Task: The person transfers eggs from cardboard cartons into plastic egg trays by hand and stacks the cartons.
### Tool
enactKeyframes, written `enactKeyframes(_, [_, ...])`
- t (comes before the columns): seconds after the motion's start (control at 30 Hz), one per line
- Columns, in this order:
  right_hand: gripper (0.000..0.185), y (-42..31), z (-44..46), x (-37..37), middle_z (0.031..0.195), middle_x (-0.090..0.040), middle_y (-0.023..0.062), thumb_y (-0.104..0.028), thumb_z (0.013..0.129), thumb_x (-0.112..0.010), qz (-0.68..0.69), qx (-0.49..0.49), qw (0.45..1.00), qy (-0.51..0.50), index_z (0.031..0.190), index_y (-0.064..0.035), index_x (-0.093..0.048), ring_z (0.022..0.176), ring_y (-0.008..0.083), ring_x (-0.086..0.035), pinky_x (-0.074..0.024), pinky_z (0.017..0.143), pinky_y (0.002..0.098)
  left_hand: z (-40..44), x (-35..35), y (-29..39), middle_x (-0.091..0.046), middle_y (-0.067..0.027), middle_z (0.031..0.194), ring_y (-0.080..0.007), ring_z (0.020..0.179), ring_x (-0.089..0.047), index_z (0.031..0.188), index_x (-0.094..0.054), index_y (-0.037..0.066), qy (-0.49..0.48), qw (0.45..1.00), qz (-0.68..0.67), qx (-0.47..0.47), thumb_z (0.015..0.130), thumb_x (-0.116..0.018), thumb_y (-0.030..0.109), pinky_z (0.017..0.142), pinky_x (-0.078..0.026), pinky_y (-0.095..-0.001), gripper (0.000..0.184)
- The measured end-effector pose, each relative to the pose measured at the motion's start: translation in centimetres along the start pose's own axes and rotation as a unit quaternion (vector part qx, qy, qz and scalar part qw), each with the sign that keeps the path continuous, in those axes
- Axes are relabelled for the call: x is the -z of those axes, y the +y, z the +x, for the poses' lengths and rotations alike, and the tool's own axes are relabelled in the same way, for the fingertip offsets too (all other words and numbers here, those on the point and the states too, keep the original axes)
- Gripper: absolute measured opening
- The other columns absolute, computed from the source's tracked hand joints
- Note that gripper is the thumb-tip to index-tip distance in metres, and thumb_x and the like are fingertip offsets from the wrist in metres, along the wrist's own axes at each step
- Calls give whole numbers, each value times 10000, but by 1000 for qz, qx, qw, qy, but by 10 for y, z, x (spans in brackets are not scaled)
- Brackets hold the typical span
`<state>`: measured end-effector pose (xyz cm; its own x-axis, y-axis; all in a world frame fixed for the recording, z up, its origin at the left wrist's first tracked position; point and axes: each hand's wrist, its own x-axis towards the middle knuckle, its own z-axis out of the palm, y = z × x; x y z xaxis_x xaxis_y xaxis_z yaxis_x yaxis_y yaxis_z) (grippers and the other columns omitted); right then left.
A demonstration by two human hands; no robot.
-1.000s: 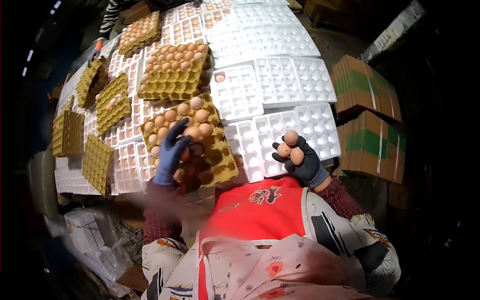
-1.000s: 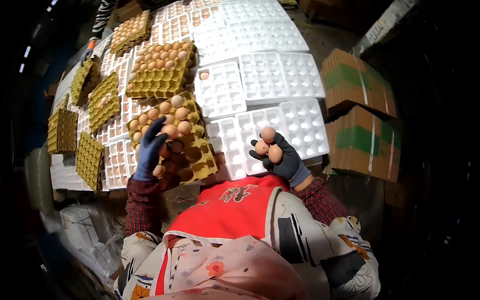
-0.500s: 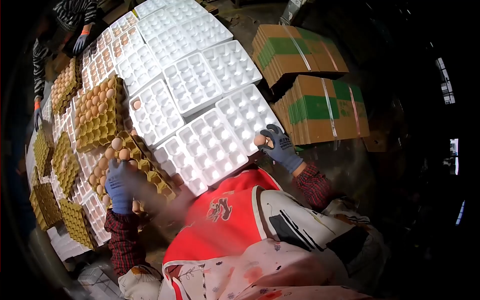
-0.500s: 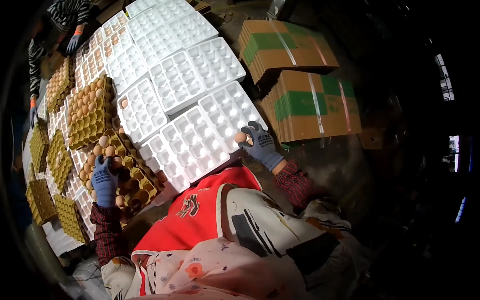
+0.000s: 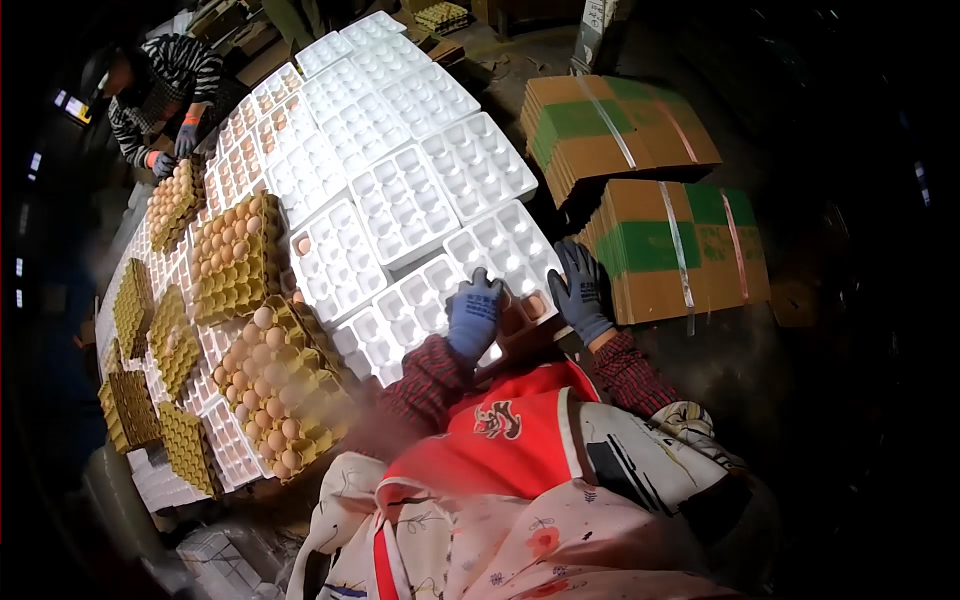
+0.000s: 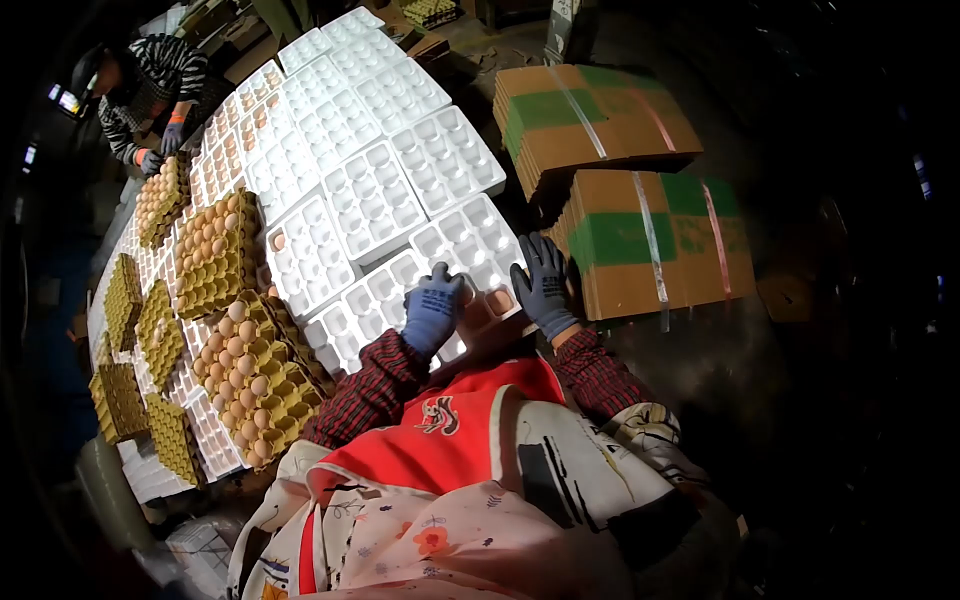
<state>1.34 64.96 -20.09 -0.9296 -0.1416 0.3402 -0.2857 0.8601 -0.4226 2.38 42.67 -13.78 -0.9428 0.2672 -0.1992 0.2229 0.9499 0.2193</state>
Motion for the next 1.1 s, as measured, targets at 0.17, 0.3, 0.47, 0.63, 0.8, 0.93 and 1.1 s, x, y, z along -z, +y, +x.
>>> enactKeyframes(0.17, [599,17,-28,-19,1470,-408,256,-209,956,-538,143,-69,983,-93,1496,-38,-345,1337,429,-412,-357,1097,457,8,12,-1,-557,-148,1265,-370,1014,-653,1203,-632,183,-109,994,13,19,826,-678,235,793,-550,-510,384])
enactKeyframes(0.3, [547,18,-27,-13,1385,-499,260,-185,960,-508,226,-92,967,-80,1474,-43,-384,1249,433,-487,-409,1044,452,11,-3,16,-543,-157,1336,-352,1115,-617,1215,-632,202,106,983,-133,-71,841,-659,227,852,-549,-472,376])
enactKeyframes(0.47, [552,25,-24,-21,1390,-488,276,-166,969,-489,219,-103,968,-72,1491,-50,-351,1226,442,-504,-417,1031,462,36,-25,52,-498,-171,1380,-361,1219,-532,1257,-593,171,6,992,-43,-115,742,-713,214,872,-547,-445,531])
enactKeyframes(0.63, [543,26,-29,-18,1322,-542,287,-178,935,-521,203,-213,941,-165,1442,-13,-420,1219,434,-520,-421,1024,441,72,-45,66,-494,-186,1381,-375,1195,-525,1325,-522,77,120,959,-168,-194,748,-715,251,953,-480,-471,633])
enactKeyframes(0.8, [548,52,-31,-40,1385,-536,204,-110,949,-470,287,-124,946,-90,1478,-5,-368,1230,292,-546,-422,1029,361,74,-103,50,-403,-201,1472,-464,1374,-329,1428,-427,66,201,964,-56,-167,871,-584,372,1149,-200,-600,654])
enactKeyframes(0.93, [535,33,-21,-15,1457,-465,234,-186,987,-506,262,-154,941,-146,1461,23,-372,1337,343,-468,-385,1080,382,-19,-19,15,-479,-177,1402,-389,1301,-440,1390,-485,108,179,953,-224,-94,876,-620,329,1083,-353,-518,576])
enactKeyframes(1.1, [518,-74,14,5,1340,-547,201,-136,902,-676,198,34,976,-86,1362,24,-498,1227,339,-527,-400,1054,413,-192,62,-91,-616,-121,1223,-311,1126,-592,1240,-626,96,281,934,-217,40,876,-671,249,974,-466,-420,397])
